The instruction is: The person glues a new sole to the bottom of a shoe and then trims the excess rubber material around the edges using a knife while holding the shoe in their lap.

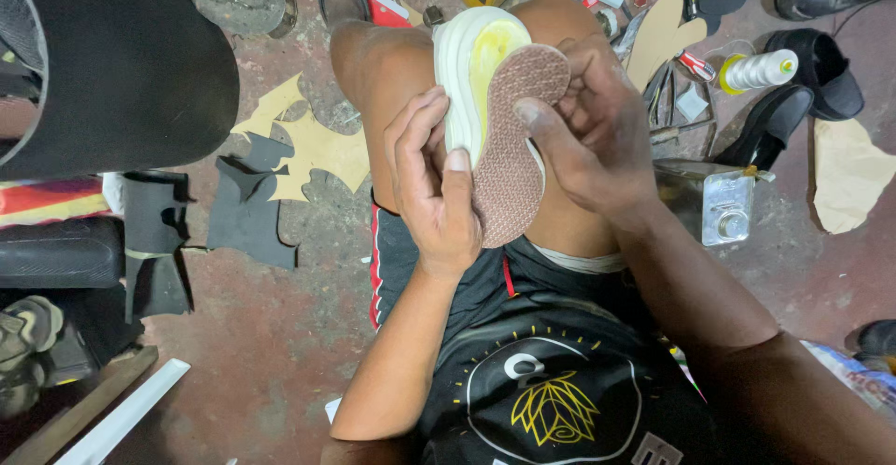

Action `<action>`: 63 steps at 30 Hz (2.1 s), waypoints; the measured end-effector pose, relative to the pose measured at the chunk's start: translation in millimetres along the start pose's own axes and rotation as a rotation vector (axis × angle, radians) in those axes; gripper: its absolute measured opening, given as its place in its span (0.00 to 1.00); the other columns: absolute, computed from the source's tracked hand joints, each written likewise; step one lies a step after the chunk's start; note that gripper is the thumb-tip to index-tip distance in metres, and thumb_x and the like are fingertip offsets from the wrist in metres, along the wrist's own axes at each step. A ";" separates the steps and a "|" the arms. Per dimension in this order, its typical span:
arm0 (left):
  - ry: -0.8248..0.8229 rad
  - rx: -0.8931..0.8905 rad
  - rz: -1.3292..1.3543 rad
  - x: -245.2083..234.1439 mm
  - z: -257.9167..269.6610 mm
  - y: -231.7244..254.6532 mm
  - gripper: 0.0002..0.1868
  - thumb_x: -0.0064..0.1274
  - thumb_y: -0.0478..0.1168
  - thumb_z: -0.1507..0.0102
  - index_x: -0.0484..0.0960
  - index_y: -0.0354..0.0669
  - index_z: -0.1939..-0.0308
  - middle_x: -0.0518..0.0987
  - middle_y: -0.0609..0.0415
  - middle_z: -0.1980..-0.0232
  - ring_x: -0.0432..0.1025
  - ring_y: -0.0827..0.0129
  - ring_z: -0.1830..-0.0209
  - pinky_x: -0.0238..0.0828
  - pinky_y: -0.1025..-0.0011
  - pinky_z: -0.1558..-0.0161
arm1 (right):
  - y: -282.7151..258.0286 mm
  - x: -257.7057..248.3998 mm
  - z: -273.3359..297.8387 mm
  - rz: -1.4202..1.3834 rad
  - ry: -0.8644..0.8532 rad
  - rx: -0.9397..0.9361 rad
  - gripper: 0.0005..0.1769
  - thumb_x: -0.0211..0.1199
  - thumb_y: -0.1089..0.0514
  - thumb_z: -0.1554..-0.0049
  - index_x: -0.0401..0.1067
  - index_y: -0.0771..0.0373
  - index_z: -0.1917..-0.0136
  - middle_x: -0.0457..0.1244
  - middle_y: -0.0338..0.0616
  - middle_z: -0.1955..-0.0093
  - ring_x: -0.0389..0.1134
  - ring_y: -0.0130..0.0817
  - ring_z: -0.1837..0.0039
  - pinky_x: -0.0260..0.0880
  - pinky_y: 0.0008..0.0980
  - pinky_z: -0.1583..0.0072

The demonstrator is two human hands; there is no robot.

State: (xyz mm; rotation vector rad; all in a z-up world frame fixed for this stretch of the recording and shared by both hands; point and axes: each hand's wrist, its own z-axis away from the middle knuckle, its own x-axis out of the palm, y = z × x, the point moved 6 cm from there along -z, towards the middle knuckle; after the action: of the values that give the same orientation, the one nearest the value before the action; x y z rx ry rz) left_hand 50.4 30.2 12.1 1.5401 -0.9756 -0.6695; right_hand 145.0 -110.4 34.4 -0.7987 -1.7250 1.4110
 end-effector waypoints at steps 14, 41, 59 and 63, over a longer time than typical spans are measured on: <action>-0.032 0.034 -0.205 0.0 -4.1 10.2 0.16 0.51 0.35 0.27 0.71 0.36 0.35 0.68 0.43 0.30 0.65 0.58 0.26 0.63 0.64 0.23 | 12.3 -1.5 6.4 0.178 0.143 0.032 0.12 0.58 0.72 0.31 0.58 0.68 0.38 0.64 0.43 0.41 0.68 0.21 0.42 0.72 0.22 0.41; -0.289 0.107 -0.280 14.2 -69.6 30.1 0.24 0.30 0.47 0.22 0.75 0.32 0.37 0.74 0.40 0.32 0.68 0.53 0.29 0.58 0.60 0.23 | 10.0 -2.3 -6.1 0.198 0.079 0.372 0.12 0.58 0.55 0.36 0.72 0.66 0.56 0.62 0.33 0.66 0.65 0.18 0.65 0.67 0.22 0.60; -0.198 0.122 -0.270 7.5 -40.3 22.6 0.28 0.30 0.54 0.21 0.79 0.36 0.43 0.73 0.44 0.38 0.68 0.57 0.35 0.60 0.63 0.28 | -9.3 13.2 22.7 0.314 0.197 0.269 0.06 0.65 0.61 0.39 0.76 0.67 0.56 0.66 0.36 0.65 0.66 0.16 0.64 0.67 0.21 0.62; -0.189 0.140 -0.280 7.4 -39.4 22.3 0.28 0.30 0.54 0.20 0.79 0.35 0.43 0.74 0.44 0.38 0.67 0.57 0.35 0.60 0.62 0.28 | -13.1 14.2 20.6 0.388 0.175 0.248 0.07 0.64 0.61 0.38 0.75 0.67 0.56 0.65 0.38 0.66 0.66 0.16 0.65 0.66 0.22 0.63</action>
State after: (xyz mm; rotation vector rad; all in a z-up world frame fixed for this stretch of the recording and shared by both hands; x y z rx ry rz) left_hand 82.2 43.2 42.4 1.7807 -0.9717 -0.9756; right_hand 120.0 -111.5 47.3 -1.1206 -1.2749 1.7127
